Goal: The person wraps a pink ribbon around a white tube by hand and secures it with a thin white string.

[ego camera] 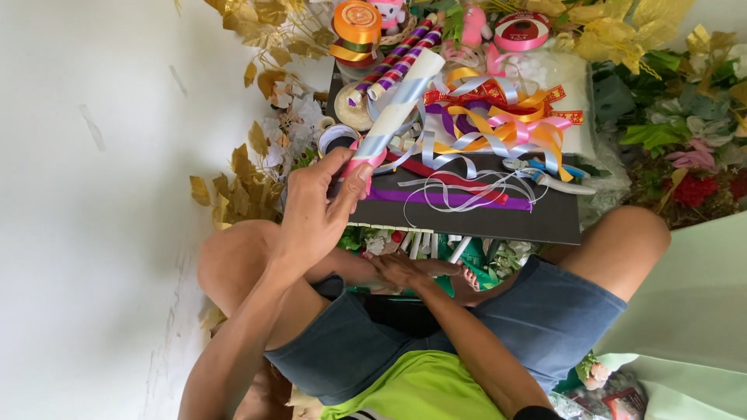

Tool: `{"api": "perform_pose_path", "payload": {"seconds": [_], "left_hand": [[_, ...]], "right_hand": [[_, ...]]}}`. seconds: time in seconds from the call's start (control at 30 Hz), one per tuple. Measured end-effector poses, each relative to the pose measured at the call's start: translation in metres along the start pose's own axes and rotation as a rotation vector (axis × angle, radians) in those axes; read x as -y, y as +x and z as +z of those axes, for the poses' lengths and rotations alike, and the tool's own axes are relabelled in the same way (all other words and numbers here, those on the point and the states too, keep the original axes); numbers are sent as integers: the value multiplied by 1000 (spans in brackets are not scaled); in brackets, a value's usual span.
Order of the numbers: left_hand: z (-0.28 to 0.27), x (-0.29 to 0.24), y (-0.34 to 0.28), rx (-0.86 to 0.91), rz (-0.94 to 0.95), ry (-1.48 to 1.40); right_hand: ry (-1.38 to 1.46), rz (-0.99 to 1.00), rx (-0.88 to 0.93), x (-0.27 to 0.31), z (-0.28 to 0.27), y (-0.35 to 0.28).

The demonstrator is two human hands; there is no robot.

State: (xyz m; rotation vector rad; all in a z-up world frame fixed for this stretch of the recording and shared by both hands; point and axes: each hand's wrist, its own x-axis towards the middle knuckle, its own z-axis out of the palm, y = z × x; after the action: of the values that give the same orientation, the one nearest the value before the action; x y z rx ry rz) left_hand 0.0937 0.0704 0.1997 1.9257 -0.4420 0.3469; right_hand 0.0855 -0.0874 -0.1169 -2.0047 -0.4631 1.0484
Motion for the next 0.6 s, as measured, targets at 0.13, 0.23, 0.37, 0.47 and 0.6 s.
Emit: {"api": "perform_pose_path", "payload": {"seconds": [0.13,0.23,0.37,0.47,0.6], "left_hand": [[-8,-14,-6,13,-23,-7],[-20,-16,-12,4,-34,20],[-41,-15,-23,-22,-66,36],[-51,-8,-26,-21,-86,54],[-48,-9,-28,-42,-81,42]], "right_hand": [[-249,86,-37,-56,-1,64],[-336,137,-1,15,-59,-6],[-521,257,-19,5,-63,-32],[-409,253,66,63,-65,-105],[-417,272,35,27,-40,-102]]}}
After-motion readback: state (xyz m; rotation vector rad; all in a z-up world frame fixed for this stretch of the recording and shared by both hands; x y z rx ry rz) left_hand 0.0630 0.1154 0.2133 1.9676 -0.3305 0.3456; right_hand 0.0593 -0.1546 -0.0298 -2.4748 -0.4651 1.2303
